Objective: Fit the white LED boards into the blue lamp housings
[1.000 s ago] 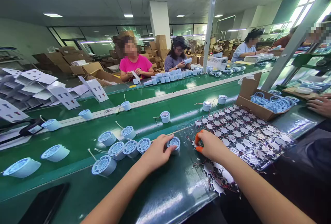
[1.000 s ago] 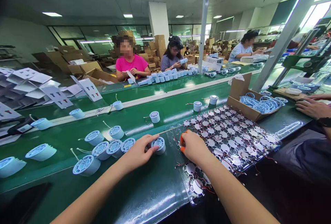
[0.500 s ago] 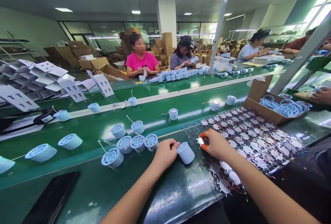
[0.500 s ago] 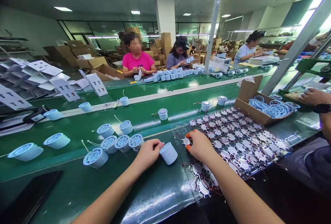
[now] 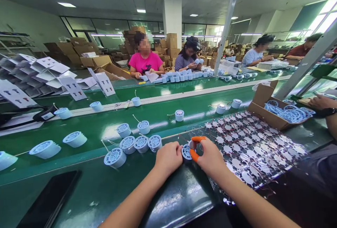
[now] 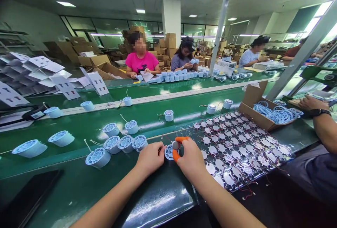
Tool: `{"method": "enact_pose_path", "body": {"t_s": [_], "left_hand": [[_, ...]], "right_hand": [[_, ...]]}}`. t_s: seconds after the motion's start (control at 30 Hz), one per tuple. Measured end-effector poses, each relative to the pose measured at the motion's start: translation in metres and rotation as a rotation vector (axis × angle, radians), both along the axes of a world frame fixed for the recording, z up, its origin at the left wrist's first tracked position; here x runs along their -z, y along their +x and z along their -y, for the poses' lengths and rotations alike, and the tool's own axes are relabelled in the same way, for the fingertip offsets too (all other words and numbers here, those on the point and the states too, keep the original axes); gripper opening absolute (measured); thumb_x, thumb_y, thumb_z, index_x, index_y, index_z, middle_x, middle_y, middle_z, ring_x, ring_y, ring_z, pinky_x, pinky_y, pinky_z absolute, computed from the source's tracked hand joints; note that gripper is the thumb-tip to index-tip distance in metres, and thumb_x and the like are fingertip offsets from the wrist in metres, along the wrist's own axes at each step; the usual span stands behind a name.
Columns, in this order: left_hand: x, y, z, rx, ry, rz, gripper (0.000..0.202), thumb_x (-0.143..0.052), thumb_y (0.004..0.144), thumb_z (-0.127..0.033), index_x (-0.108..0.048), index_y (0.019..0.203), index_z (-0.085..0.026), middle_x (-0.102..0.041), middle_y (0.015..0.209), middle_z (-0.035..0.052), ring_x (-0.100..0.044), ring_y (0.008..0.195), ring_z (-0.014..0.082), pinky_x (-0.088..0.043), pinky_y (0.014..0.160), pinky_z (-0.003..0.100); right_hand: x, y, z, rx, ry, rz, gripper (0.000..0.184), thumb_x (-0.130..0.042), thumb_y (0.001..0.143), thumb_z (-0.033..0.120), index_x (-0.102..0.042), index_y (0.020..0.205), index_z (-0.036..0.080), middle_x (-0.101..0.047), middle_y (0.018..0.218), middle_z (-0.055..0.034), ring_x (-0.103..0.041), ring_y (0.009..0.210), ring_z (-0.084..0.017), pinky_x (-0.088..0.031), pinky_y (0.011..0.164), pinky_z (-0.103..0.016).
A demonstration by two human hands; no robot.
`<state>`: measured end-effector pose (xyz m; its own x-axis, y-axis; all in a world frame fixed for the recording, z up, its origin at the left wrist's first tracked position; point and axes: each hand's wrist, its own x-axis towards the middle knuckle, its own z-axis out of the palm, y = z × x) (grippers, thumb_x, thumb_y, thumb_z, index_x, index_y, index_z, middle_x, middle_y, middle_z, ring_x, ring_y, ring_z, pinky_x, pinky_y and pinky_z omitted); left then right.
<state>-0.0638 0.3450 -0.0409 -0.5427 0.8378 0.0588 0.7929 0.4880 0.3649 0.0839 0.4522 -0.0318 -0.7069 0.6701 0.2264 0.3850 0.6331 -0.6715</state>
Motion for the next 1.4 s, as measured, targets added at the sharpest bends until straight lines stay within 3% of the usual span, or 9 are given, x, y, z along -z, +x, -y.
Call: {"method": "enact_pose_path", "body": {"t_s": [0.17,0.3,0.53,0.83,1.0,1.2,1.3,1.33,1.4], "left_hand": [[-0.012,-0.003,0.016,0.222,0.421,-0.36,0.02,-0.05,0.097,-0.021,-0.07,0.098,-0.019,-0.076,0.099,0.0095,-0.069,0.096,0.0253,-0.054,0.082,0.038],[-0.015,-0.006,0.022,0.437,0.643,-0.406,0.04,-0.045,0.097,-0.011,-0.059,0.134,-0.018,-0.071,0.126,0.0123,-0.068,0.111,0.0224,-0.057,0.093,0.037],[-0.014,-0.023,0.016,0.502,0.508,0.024,0.028,-0.047,0.099,-0.021,-0.073,0.109,-0.019,-0.075,0.088,0.0078,-0.069,0.081,0.019,-0.057,0.074,0.032],[0.006,-0.009,0.002,0.151,0.343,0.343,0.028,-0.056,0.09,-0.021,-0.074,0.112,-0.018,-0.077,0.086,0.0049,-0.066,0.071,0.0175,-0.05,0.068,0.029],[0.008,-0.006,-0.001,0.354,0.237,0.296,0.04,-0.048,0.083,-0.005,-0.077,0.104,-0.024,-0.072,0.078,0.0004,-0.061,0.07,0.0155,-0.041,0.067,0.026],[0.006,0.004,0.008,0.414,0.205,0.396,0.031,-0.051,0.085,-0.015,-0.071,0.108,-0.021,-0.068,0.074,-0.0008,-0.056,0.063,0.0145,-0.037,0.059,0.024],[0.009,0.016,0.008,0.286,0.168,0.418,0.034,-0.068,0.078,-0.028,-0.068,0.111,-0.021,-0.073,0.085,0.0021,-0.064,0.071,0.0194,-0.044,0.063,0.026],[0.01,0.019,0.007,0.223,0.18,0.41,0.037,-0.071,0.076,-0.03,-0.067,0.112,-0.022,-0.074,0.089,0.0028,-0.066,0.076,0.0216,-0.047,0.067,0.027],[0.009,0.023,0.005,0.189,0.286,0.439,0.043,-0.073,0.076,-0.027,-0.065,0.118,-0.025,-0.075,0.104,0.0038,-0.069,0.09,0.0241,-0.052,0.077,0.031]], "right_hand": [[-0.017,0.002,-0.001,-0.01,-0.068,-0.136,0.027,-0.065,0.079,0.022,-0.072,0.105,0.023,-0.07,0.1,-0.0052,-0.062,0.076,-0.019,-0.053,0.077,-0.036],[-0.034,0.008,0.005,-0.183,-0.388,-0.17,0.032,-0.071,0.079,0.032,-0.073,0.11,0.024,-0.07,0.089,-0.0026,-0.057,0.065,-0.015,-0.049,0.061,-0.03],[-0.039,0.023,-0.008,-0.141,-0.196,-0.022,0.019,-0.076,0.079,0.038,-0.081,0.093,0.027,-0.067,0.07,-0.0009,-0.054,0.061,-0.016,-0.046,0.06,-0.031],[-0.018,0.013,-0.001,-0.068,-0.013,0.094,0.02,-0.072,0.08,0.025,-0.081,0.097,0.028,-0.075,0.104,-0.0048,-0.069,0.084,-0.023,-0.055,0.075,-0.036],[-0.01,0.004,0.004,-0.078,0.069,0.051,0.019,-0.071,0.08,0.018,-0.081,0.094,0.026,-0.075,0.105,-0.0053,-0.07,0.093,-0.023,-0.056,0.084,-0.036],[-0.026,0.002,0.014,-0.168,0.283,0.258,0.018,-0.063,0.088,0.018,-0.08,0.083,0.021,-0.076,0.103,-0.0096,-0.066,0.1,-0.029,-0.054,0.088,-0.043],[-0.034,0.005,0.01,-0.235,0.188,0.253,0.019,-0.063,0.09,0.02,-0.079,0.08,0.021,-0.076,0.103,-0.0103,-0.065,0.102,-0.029,-0.053,0.092,-0.045],[-0.035,0.006,0.007,-0.225,0.109,0.191,0.013,-0.066,0.087,0.022,-0.079,0.089,0.022,-0.074,0.111,-0.0102,-0.064,0.109,-0.029,-0.052,0.096,-0.045],[-0.035,0.009,-0.001,-0.158,-0.092,0.014,0.043,-0.074,0.081,0.026,-0.07,0.124,0.024,-0.065,0.134,-0.0106,-0.058,0.124,-0.029,-0.05,0.102,-0.046]]}}
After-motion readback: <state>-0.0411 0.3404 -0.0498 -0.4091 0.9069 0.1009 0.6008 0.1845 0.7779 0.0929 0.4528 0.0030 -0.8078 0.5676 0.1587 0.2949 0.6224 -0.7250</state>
